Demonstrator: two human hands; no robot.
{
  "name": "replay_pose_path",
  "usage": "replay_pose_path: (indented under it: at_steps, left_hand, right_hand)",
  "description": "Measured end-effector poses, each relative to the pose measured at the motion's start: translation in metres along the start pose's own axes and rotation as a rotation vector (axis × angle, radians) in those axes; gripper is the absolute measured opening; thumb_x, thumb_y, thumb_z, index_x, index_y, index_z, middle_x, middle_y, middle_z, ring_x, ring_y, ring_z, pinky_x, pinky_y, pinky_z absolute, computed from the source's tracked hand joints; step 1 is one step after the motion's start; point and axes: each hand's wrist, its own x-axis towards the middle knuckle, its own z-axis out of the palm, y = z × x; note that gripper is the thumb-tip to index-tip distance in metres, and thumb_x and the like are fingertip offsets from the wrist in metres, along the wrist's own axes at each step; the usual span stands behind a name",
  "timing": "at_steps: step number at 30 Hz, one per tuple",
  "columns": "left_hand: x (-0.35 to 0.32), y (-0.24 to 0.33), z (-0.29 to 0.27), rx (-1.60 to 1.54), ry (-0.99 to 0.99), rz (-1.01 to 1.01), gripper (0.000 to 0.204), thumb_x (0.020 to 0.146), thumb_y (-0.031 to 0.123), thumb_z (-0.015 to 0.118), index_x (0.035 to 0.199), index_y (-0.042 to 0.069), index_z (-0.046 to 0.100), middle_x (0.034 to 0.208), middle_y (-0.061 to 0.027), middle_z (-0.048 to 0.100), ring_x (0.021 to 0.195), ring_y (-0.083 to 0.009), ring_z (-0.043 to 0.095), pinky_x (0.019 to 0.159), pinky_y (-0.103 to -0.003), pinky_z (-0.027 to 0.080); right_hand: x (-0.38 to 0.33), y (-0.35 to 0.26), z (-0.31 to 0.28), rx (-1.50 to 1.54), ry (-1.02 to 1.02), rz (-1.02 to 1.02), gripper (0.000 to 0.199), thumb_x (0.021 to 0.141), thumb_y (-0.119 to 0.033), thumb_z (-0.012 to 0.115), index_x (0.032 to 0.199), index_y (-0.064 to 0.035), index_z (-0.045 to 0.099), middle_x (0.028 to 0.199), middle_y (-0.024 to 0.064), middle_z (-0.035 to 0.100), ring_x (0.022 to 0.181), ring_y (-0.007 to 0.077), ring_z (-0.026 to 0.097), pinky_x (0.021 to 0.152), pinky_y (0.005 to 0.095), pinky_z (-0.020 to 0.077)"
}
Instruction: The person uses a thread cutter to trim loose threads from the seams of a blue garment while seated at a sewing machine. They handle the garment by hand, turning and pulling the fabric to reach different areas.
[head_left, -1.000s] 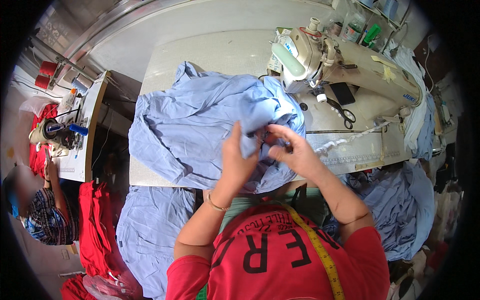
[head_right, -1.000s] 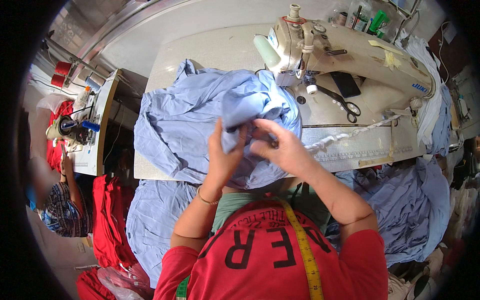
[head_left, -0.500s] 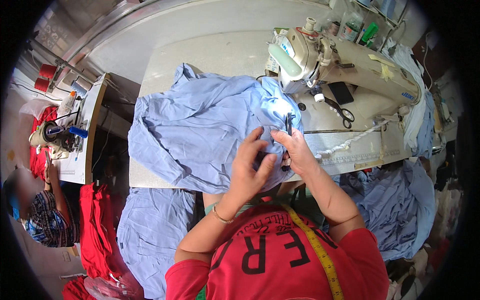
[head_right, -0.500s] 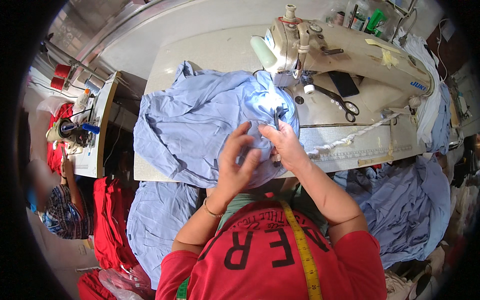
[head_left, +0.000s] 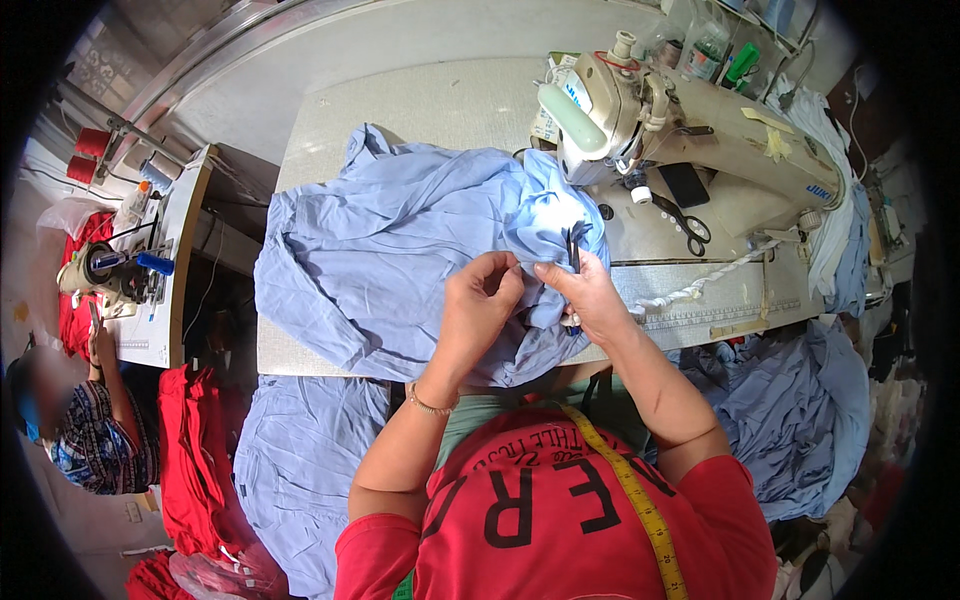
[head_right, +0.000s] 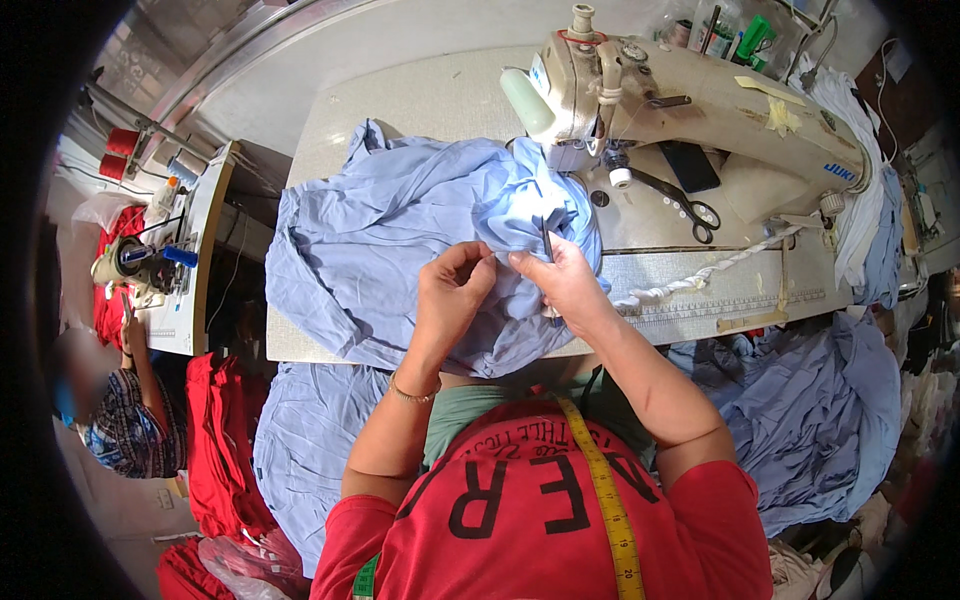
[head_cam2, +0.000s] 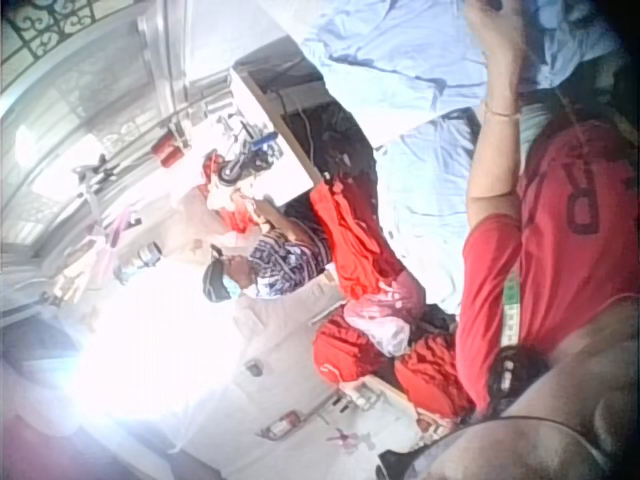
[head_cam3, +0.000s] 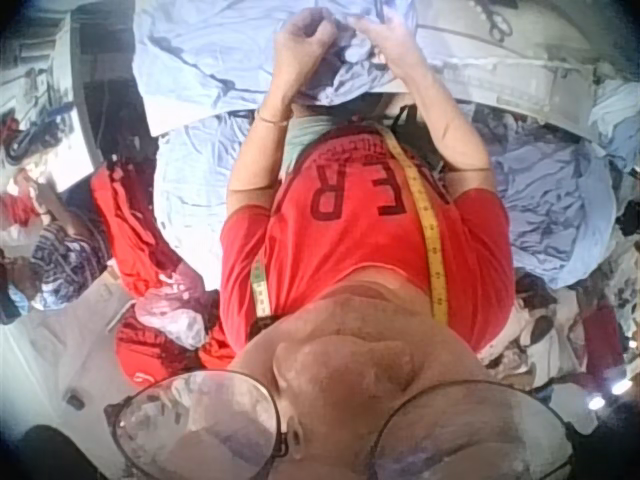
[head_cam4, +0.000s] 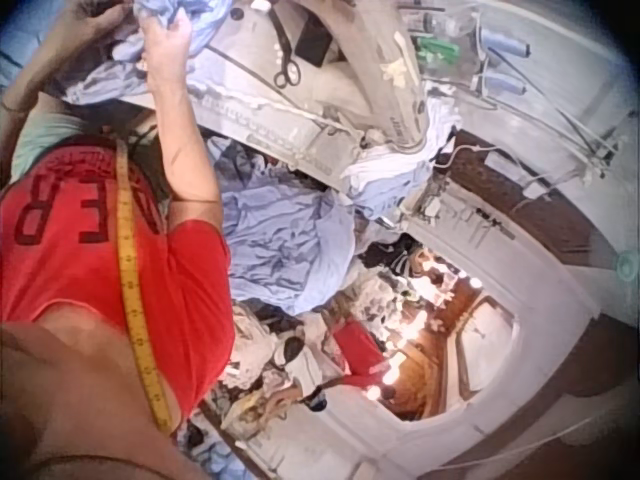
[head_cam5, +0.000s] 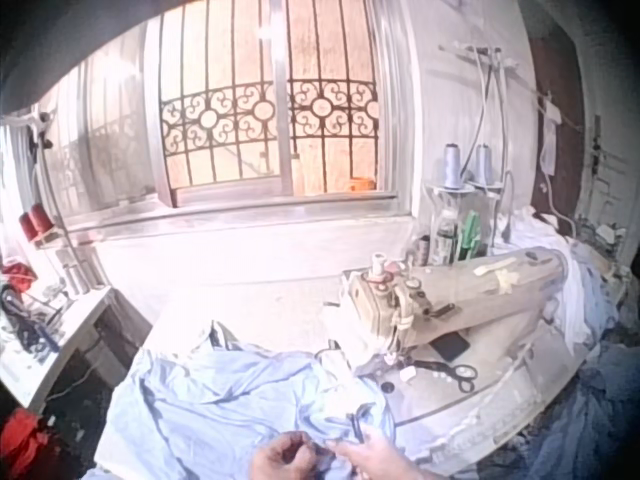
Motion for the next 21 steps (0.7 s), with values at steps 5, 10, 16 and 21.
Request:
replay_pose_path:
  at_steps: [5, 10, 16, 21]
  left_hand:
    - [0.003, -0.003, -0.001, 0.003, -0.021, 0.007, 0.015, 0.087, 0.006, 0.055, 0.094, -0.006, 0.061, 0.071, 0.0009, 0.057, 0.06, -0.0035, 0.049, 0.052, -0.019, 0.04]
    - [0.007, -0.01, -0.008, -0.046, -0.086, -0.058, 0.014, 0.086, 0.006, 0.057, 0.095, -0.003, 0.063, 0.079, 0.0021, 0.06, 0.069, -0.0025, 0.051, 0.06, -0.017, 0.04]
    - [0.006, 0.0, -0.012, -0.082, -0.201, -0.01, 0.008, 0.086, 0.007, 0.058, 0.083, 0.0, 0.059, 0.075, 0.0041, 0.057, 0.067, -0.0014, 0.048, 0.056, -0.017, 0.037]
    - [0.01, 0.005, -0.018, 0.051, -0.227, -0.059, 0.01, 0.084, 0.007, 0.058, 0.08, -0.002, 0.057, 0.076, 0.0002, 0.056, 0.066, -0.0052, 0.051, 0.058, -0.02, 0.041]
  right_hand:
    - [0.001, -0.002, -0.001, -0.003, -0.01, 0.029, 0.022, 0.083, -0.018, 0.064, 0.102, -0.0086, 0.059, 0.073, -0.0078, 0.053, 0.051, -0.0006, 0.038, 0.042, 0.0169, 0.0282]
    - [0.003, -0.002, 0.0, 0.111, -0.045, 0.011, 0.021, 0.084, -0.017, 0.063, 0.102, -0.0085, 0.059, 0.075, -0.0071, 0.055, 0.052, -0.0004, 0.04, 0.042, 0.0172, 0.0297]
    - [0.001, -0.006, -0.003, -0.039, -0.081, -0.025, 0.021, 0.086, -0.013, 0.061, 0.105, -0.0054, 0.059, 0.084, -0.004, 0.06, 0.068, 0.0021, 0.052, 0.056, 0.0183, 0.0414]
    - [-0.003, -0.006, 0.006, -0.032, -0.073, -0.105, 0.025, 0.086, -0.009, 0.058, 0.11, -0.0023, 0.059, 0.095, -0.0015, 0.062, 0.082, 0.0037, 0.053, 0.071, 0.0191, 0.043]
